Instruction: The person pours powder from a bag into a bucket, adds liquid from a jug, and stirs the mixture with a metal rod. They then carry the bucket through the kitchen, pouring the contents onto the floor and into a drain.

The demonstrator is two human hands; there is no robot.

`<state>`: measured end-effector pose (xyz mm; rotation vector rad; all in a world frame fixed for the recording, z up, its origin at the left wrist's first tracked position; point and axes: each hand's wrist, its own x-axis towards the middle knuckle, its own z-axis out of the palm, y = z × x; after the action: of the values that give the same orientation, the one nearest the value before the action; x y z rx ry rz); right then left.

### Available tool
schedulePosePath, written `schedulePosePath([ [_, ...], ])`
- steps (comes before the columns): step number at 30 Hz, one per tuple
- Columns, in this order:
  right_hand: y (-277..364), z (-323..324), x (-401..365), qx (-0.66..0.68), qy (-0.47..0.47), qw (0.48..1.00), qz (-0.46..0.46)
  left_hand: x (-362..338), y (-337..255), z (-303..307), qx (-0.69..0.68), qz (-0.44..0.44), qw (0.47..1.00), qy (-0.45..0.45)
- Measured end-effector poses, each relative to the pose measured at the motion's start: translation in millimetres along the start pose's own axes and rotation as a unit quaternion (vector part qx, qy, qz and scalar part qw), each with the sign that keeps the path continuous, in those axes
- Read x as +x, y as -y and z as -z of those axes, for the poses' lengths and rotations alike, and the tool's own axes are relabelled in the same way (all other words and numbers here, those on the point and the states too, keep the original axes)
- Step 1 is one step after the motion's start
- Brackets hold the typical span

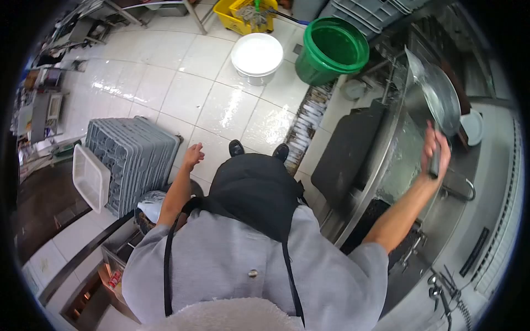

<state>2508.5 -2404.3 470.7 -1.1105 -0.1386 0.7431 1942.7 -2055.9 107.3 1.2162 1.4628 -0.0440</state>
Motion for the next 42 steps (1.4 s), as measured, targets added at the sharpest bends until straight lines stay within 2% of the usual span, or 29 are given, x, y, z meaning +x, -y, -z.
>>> schedulePosePath([
  [5,-39,-61,74,-0.119,0.034,0.99,-0.064,-23,42,23,-0.027,0.06,0.998,-0.007],
  [7,-63,-78,109,-0.201,0.034,0.971,-0.122,-29,68,32,-0.045,0.082,0.995,-0.017],
  [10,-109,-125,133,-0.33,0.005,0.943,-0.039,-37,119,44,-0.118,0.089,0.988,-0.047],
  [13,-144,-150,159,-0.401,-0.026,0.916,-0.002,-58,133,47,-0.136,0.143,0.979,-0.061],
  [15,-153,-169,166,-0.476,-0.035,0.879,0.021,-66,140,46,-0.147,0.15,0.976,-0.055],
  [16,-154,-181,165,-0.475,-0.032,0.879,0.019,-70,138,41,-0.175,0.157,0.97,-0.064],
  [18,-152,-199,162,-0.647,-0.062,0.752,0.112,-77,131,33,-0.191,0.16,0.966,-0.068],
  [19,-150,-195,170,-0.646,-0.061,0.753,0.11,-77,127,29,-0.19,0.162,0.966,-0.069],
  [21,-143,-183,190,-0.781,-0.065,0.536,0.314,-72,118,24,-0.188,0.161,0.968,-0.047],
  [23,-112,-203,169,-0.801,-0.115,0.489,0.325,-63,105,22,-0.16,0.159,0.973,-0.047],
  [25,-82,-196,162,-0.813,-0.164,0.421,0.367,-51,90,18,-0.128,0.157,0.978,-0.043],
  [26,-67,-190,154,-0.813,-0.183,0.408,0.373,-46,82,18,-0.112,0.136,0.983,-0.045],
  [29,-30,-142,133,-0.815,-0.244,0.395,0.347,-33,49,18,-0.079,0.099,0.991,-0.043],
  [31,-15,-85,111,-0.808,-0.265,0.401,0.34,-29,30,15,-0.065,0.082,0.994,-0.039],
  [33,-10,-27,74,-0.807,-0.279,0.437,0.283,-25,16,12,-0.051,0.075,0.995,-0.04],
  [36,-17,62,21,-0.811,-0.349,0.467,0.047,-25,4,3,-0.039,0.067,0.996,-0.033],
  [37,-27,97,6,-0.804,-0.379,0.458,-0.003,-24,0,0,-0.04,0.07,0.996,-0.029],
  [40,-67,195,-33,-0.814,-0.409,0.408,-0.057,-26,-7,-10,-0.017,0.076,0.997,-0.021],
  [42,-90,232,-47,-0.77,-0.447,0.43,-0.149,-28,-9,-14,-0.01,0.078,0.997,-0.019],
])
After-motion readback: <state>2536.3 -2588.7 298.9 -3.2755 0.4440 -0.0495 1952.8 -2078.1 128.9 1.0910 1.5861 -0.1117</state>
